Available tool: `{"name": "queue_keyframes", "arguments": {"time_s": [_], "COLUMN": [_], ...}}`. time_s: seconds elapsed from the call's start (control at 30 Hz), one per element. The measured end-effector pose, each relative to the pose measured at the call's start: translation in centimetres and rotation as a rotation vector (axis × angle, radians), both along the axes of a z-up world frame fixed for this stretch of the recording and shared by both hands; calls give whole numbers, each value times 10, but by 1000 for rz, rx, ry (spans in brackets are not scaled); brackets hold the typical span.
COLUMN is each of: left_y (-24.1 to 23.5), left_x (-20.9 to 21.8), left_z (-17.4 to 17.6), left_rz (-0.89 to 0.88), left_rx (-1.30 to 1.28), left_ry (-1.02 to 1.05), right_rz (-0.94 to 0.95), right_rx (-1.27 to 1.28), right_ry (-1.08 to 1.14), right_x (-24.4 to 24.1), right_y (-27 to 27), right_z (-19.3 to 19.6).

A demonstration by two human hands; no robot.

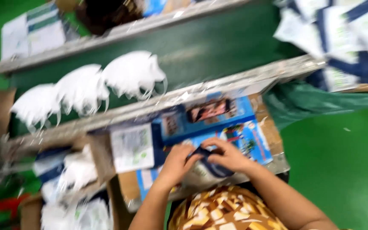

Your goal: The recorder is packing white masks into plastic sleeves and placing them into boxes or bags on a factory conveyor belt.

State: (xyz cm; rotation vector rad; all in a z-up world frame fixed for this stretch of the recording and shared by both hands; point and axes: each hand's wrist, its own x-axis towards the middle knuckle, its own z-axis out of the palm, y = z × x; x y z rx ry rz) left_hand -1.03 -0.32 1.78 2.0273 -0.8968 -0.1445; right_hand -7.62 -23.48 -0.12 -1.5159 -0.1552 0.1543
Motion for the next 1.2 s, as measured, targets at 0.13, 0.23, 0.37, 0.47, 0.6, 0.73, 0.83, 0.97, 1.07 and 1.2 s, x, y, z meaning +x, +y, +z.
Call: {"name": "queue_keyframes", "arguments": {"time_s": [0.13, 0.23, 0.37, 0.47, 0.6, 0.73, 0.83, 0.97, 1.07, 1.2], "left_y": [-12, -20, -19, -16, -4, 5, -5, -27, -6, 48], "left_x": [-3, -9, -10, -8, 0, 43, 99, 172, 237, 274], "left_z": [9, 15, 26, 21, 18, 34, 34, 57, 31, -4], "left_rz": [-26, 25, 140, 212, 245, 303, 451, 488, 715, 726], "left_rx": [48, -27, -84, -139, -243, -331, -226, 213, 517, 685], "left_ry": [-46, -159, -56, -11, 36, -85, -218, -456, -275, -175], "right_rz": [-67, -111, -54, -16, 36, -245, -756, -894, -810, -739], "right_rx": [-298, -389, -458, -492, -491, -435, -152, 414, 328, 229], "right_ry": [92, -24, -76, -152, -171, -170, -85, -99, -38, 71], "right_x": [-7, -9, -2, -3, 0, -2, 2, 4, -9, -23], "right_y": [1, 3, -10, -15, -29, -95, -112, -97, -98, -97], "right_z": [-30, -27, -11, -14, -42, -69, -15, 12, -25, -58]}}
